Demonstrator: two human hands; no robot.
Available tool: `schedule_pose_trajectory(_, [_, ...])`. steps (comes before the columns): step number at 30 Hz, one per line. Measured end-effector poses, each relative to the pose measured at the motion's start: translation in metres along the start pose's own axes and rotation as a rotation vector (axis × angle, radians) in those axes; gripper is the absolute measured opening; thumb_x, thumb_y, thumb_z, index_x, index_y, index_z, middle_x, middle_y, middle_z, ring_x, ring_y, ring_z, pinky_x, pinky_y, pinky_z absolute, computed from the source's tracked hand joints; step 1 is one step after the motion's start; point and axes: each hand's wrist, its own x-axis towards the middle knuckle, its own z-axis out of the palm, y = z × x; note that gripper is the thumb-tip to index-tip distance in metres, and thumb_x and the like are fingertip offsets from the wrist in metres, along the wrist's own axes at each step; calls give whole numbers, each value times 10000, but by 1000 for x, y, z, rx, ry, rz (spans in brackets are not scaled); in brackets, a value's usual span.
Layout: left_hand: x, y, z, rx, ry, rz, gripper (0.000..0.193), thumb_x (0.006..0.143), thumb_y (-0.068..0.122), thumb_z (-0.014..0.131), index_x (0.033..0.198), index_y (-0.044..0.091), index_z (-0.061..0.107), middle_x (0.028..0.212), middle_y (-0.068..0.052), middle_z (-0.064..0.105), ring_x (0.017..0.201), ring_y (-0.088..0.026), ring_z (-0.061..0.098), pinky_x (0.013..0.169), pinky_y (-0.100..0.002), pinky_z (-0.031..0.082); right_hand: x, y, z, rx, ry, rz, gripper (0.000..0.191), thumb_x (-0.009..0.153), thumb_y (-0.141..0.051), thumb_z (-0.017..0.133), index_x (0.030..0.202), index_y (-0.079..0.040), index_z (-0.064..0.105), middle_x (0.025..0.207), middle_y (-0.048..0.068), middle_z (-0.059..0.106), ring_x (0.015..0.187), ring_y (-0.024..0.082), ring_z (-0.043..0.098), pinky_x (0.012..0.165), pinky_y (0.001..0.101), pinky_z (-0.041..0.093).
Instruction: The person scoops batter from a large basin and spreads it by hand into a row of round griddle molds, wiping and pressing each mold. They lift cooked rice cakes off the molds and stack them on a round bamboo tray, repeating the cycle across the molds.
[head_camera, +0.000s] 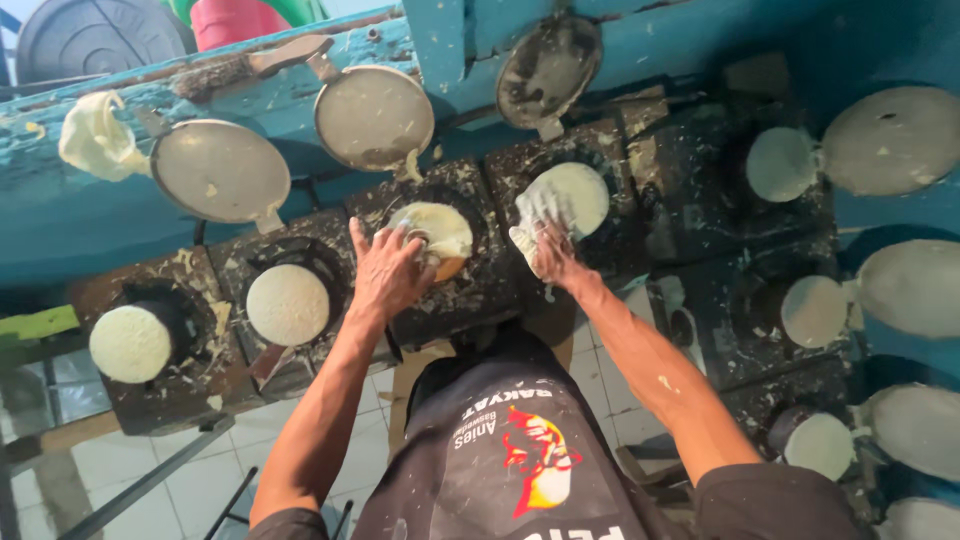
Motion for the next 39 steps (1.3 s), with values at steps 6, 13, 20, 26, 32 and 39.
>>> schedule_pose_trajectory(6, [-20, 6, 26, 22, -50, 6, 603, 751, 470, 778, 1172, 54, 662, 1533, -275, 372, 1405, -443, 364, 1130, -771, 55, 5, 33, -18, 221, -43, 589, 484, 984, -397, 513, 1367, -119, 616, 1343, 145, 608, 1220, 359, 551, 1010, 544, 423])
schedule_pose_trajectory(13, [-20, 1, 34, 61, -45, -5, 639, 703, 386, 810, 1252, 99, 653, 1585, -206, 353, 1454, -435, 319, 1162, -745, 60, 19, 60, -17, 644, -14, 347, 486, 992, -451, 501, 1337, -134, 629, 1289, 112, 630, 1157, 322, 582, 957, 520, 459])
schedule_pose_trajectory(20, [1, -8, 14, 29, -5, 6, 424, 803, 324, 776, 1174, 143, 679, 1445, -92, 547, 1446, -387, 381, 1169, -759, 65, 19, 65, -19, 601, -79, 520, 496, 999, -505, 489, 1308, -148, 643, 1235, 79, 653, 1094, 285, 614, 904, 495, 496])
schedule_pose_trajectory(26, [5, -42, 9, -1054, 131, -371, 328, 995, 299, 692, 1176, 28, 729, 1303, -68, 696, 1231, -279, 599, 1109, -542, 440, 29, 138, -64, 1332, 167, 842, 510, 1006, -551, 478, 1282, -161, 655, 1189, 51, 672, 1041, 254, 641, 859, 474, 527])
schedule_pose_trajectory(32, [-53, -53, -11, -2197, 745, -733, 338, 898, 209, 617, 1200, 72, 684, 1245, -71, 686, 1123, -230, 675, 988, -406, 550, 12, 173, -81, 1678, 163, 1143, 493, 1021, -548, 454, 1185, -131, 658, 1167, 33, 685, 1068, 264, 698, 885, 475, 600])
schedule_pose_trajectory(39, [-134, -103, -82, -865, 673, -449, 279, 957, 79, 663, 1226, 9, 644, 1352, -124, 617, 1209, -289, 637, 1032, -398, 492, 43, -1, 20, 1314, -380, -81, 451, 928, -447, 519, 1228, -132, 638, 1261, 85, 708, 1167, 261, 698, 941, 404, 585])
